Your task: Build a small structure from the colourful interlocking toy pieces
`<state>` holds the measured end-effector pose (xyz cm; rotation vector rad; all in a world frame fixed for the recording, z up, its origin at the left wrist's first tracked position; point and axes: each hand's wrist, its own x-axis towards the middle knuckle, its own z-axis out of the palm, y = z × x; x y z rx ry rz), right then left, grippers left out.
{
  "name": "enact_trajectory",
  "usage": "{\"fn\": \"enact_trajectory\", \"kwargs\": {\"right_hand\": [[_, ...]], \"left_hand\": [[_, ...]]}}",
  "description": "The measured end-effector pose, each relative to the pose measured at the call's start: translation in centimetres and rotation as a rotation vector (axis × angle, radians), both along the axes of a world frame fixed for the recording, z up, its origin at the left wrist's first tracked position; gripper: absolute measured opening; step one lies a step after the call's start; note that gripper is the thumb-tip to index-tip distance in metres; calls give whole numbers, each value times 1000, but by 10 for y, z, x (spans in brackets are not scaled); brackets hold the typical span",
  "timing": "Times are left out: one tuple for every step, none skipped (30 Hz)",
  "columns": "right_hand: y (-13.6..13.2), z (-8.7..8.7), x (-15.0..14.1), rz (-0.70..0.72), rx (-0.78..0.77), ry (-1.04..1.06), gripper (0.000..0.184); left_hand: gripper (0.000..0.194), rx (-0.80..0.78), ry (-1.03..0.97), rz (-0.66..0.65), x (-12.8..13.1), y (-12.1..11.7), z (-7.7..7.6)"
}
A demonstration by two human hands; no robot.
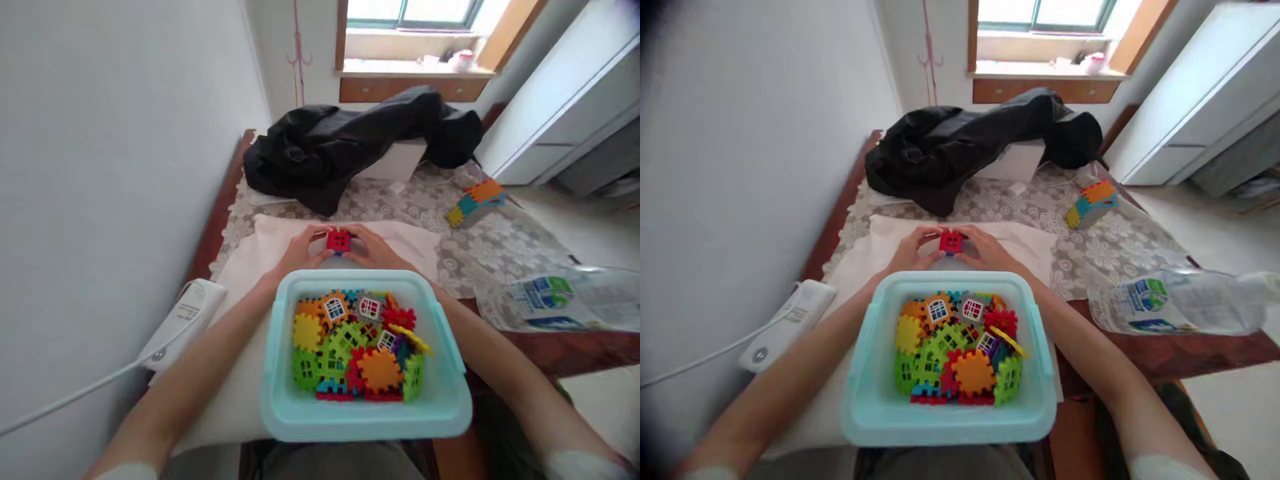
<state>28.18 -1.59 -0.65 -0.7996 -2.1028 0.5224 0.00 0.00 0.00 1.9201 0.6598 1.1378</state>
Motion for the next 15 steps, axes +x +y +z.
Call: {"fn": "enact_trajectory", "kwargs": {"right_hand": [[-2, 0, 0, -18, 2, -8, 56], [-3, 0, 1, -33, 5, -11, 56], [-5, 0, 1, -45, 11, -10, 57], [-7, 0, 1, -54, 19, -6, 57], [-8, 0, 1, -64, 32, 3, 58], [-9, 0, 1, -67, 46, 17, 59], [-10, 0, 1, -63, 59, 33, 59], [-10, 0, 2, -53, 69, 50, 59], [-10, 0, 2, -41, 73, 66, 60], [-9, -1, 2, -36, 67, 81, 63], [-7, -2, 2, -39, 49, 92, 69], [-4, -4, 2, -54, 21, 100, 76], [-1, -6, 2, -72, -10, 103, 82], [3, -8, 2, -85, -36, 103, 85], [6, -10, 2, -91, -50, 100, 85]], "left_hand": [[60, -5, 14, 16, 0, -1, 1], [68, -15, 27, 28, 0, -1, 2], [74, -29, 39, 37, 0, -1, 3], [80, -49, 48, 43, 0, -2, 4], [86, -75, 60, 49, 0, -2, 5], [90, -107, 67, 47, 0, -2, 6], [92, -139, 67, 39, 0, -2, 6], [92, -166, 61, 28, 1, -2, 7], [92, -184, 51, 17, 1, -2, 7], [91, -192, 38, 8, 1, -2, 8], [91, -192, 22, 3, 2, -2, 8], [92, -188, 6, 0, 2, -2, 8], [93, -186, -7, -4, 2, -3, 9], [92, -186, -14, -7, 2, -3, 9], [90, -187, -14, -6, 2, -4, 9]]}}
